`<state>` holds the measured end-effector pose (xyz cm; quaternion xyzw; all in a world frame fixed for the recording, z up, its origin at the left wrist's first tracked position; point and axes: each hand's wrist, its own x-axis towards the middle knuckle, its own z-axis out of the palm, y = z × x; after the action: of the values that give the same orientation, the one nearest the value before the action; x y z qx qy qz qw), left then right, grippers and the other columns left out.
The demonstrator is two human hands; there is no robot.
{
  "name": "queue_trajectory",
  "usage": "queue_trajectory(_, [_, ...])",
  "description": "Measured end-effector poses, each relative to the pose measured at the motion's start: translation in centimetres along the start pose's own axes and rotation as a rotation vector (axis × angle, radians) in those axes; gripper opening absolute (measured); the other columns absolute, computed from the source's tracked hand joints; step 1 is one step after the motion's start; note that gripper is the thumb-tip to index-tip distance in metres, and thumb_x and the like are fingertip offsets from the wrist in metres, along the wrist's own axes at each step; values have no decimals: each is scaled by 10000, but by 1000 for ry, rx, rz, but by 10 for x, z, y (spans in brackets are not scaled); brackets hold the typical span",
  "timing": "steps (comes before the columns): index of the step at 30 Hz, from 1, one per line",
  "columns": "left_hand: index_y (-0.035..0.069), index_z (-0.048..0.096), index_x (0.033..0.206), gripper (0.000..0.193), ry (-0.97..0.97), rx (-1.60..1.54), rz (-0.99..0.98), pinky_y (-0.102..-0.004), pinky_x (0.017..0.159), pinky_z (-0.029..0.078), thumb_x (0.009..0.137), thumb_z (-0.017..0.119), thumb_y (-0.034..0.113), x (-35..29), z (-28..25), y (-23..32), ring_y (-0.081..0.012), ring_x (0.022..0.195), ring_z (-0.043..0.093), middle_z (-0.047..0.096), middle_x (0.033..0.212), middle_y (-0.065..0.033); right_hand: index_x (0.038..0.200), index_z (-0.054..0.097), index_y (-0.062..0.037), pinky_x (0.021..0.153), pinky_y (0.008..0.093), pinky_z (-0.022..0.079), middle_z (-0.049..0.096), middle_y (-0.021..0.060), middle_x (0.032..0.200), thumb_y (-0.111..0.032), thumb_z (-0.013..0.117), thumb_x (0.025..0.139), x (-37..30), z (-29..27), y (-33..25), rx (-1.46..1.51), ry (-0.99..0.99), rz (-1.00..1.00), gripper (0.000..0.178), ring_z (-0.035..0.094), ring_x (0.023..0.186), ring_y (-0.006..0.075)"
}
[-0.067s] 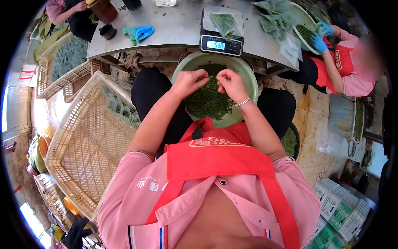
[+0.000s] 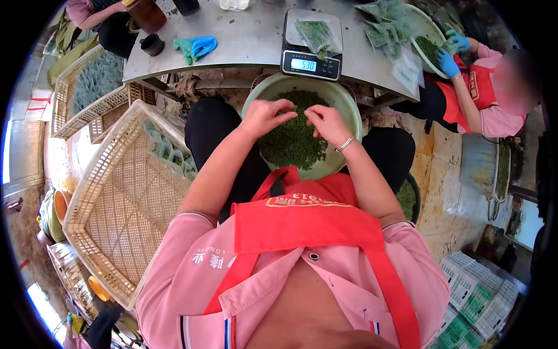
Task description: The person scoops green tea leaves from a bowl into small plastic bags, weighs each bag on a digital scale, and places the filled bags into a basket. The process is repeated continuously.
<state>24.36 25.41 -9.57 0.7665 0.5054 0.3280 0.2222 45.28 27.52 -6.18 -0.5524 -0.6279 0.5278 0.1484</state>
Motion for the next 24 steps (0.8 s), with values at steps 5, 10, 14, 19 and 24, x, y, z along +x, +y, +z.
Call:
queue_trajectory(5, [107, 648, 1025, 238, 184, -29, -122, -289, 585, 510, 833, 676, 245, 5, -11, -10, -153, 630, 655, 680, 771, -73, 1025, 646, -56, 546, 266, 481, 652, 77, 933, -153, 571, 885, 37, -13, -2, 165, 497, -397, 186, 619, 598, 122])
queue_trajectory(10, [48, 639, 1019, 205, 366, -307, -336, -242, 579, 503, 871, 634, 189, 25, -28, -27, -89, 648, 634, 688, 814, -57, 1089, 627, -148, 633, 355, 512, 574, 83, 1193, -207, 585, 855, 92, -34, -19, -568, 683, -628, 245, 623, 716, 230])
queue_trajectory(14, [93, 635, 982, 231, 465, -110, -326, -289, 625, 509, 824, 670, 258, 37, -39, -33, -169, 666, 644, 668, 761, -63, 930, 628, -157, 656, 431, 527, 490, 112, 1297, -206, 534, 854, 101, -51, -66, -874, 584, -522, 130, 645, 801, 314])
queue_trajectory(19, [124, 580, 1061, 397, 637, 484, 32, -356, 653, 493, 734, 724, 297, 50, -49, -37, -250, 734, 622, 649, 757, -44, 816, 635, -74, 645, 415, 525, 581, 121, 992, -107, 537, 775, 64, -15, -130, -1076, 258, -723, 112, 645, 761, 306])
queue_trajectory(24, [129, 550, 1040, 383, 266, 386, -432, -402, 580, 496, 731, 693, 304, 40, -38, -39, -291, 686, 643, 661, 804, -102, 792, 635, -78, 651, 389, 530, 603, 122, 1034, -109, 561, 773, 64, 32, -128, -1066, 162, -641, 83, 651, 784, 297])
